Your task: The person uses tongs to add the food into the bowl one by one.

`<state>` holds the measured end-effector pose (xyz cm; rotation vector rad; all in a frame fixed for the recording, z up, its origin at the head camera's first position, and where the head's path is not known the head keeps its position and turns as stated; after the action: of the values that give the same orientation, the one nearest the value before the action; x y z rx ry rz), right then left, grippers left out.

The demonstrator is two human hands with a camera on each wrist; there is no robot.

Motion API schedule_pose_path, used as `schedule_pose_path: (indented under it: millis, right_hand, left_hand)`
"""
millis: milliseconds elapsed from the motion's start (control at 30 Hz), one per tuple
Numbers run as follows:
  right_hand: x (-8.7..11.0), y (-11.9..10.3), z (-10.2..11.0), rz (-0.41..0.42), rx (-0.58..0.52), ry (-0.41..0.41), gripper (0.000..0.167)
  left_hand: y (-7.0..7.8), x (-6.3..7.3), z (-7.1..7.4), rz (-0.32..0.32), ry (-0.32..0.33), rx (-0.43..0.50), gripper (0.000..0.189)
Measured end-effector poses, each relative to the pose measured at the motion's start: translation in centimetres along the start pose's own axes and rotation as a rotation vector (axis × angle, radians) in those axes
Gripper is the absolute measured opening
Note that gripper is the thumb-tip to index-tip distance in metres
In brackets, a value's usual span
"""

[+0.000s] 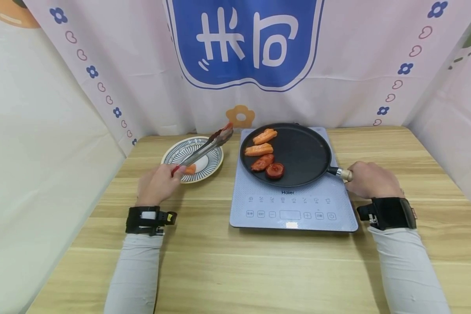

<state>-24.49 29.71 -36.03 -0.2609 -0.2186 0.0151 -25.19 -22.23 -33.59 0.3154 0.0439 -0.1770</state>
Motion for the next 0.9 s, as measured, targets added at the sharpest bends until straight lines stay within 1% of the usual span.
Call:
schedule_pose_path:
  millis: [133,300,700,900]
  right_hand:
    - [0.0,0.0,-0.1,-0.007,-0.003,-0.001,0.024]
    - [0.0,0.0,0.0,-0.007,0.0,0.006,0.024]
    - [-0.1,0.0,-0.1,-0.001,-0.004,-0.002,0.023]
    - [-0.1,0.1,0.0,-0.01,-0.001,-0.004,0.023]
  left_hand:
    - [0.3,-0.1,0.0,-0.004,0.007,-0.002,0.048]
    - [1.0,-0.1,0.0,-0.035,0.009,-0.004,0.044]
    - [2.9,0.0,0.6,-0.089,0.052,-0.061,0.051]
    - [4.0,-0.2,0.5,-0.112,0.047,-0.074,0.051]
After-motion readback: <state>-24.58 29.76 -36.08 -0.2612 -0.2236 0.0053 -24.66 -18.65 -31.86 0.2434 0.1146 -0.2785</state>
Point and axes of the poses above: each hand's wrist, its own x-axis away from the middle knuckle, its own z-axis out of the back of the hand, y = z × x, the point moved 8 cm from there along -x, towards the middle knuckle, and after that the axes turned 7 degrees about -z, right-handed, at the moved point
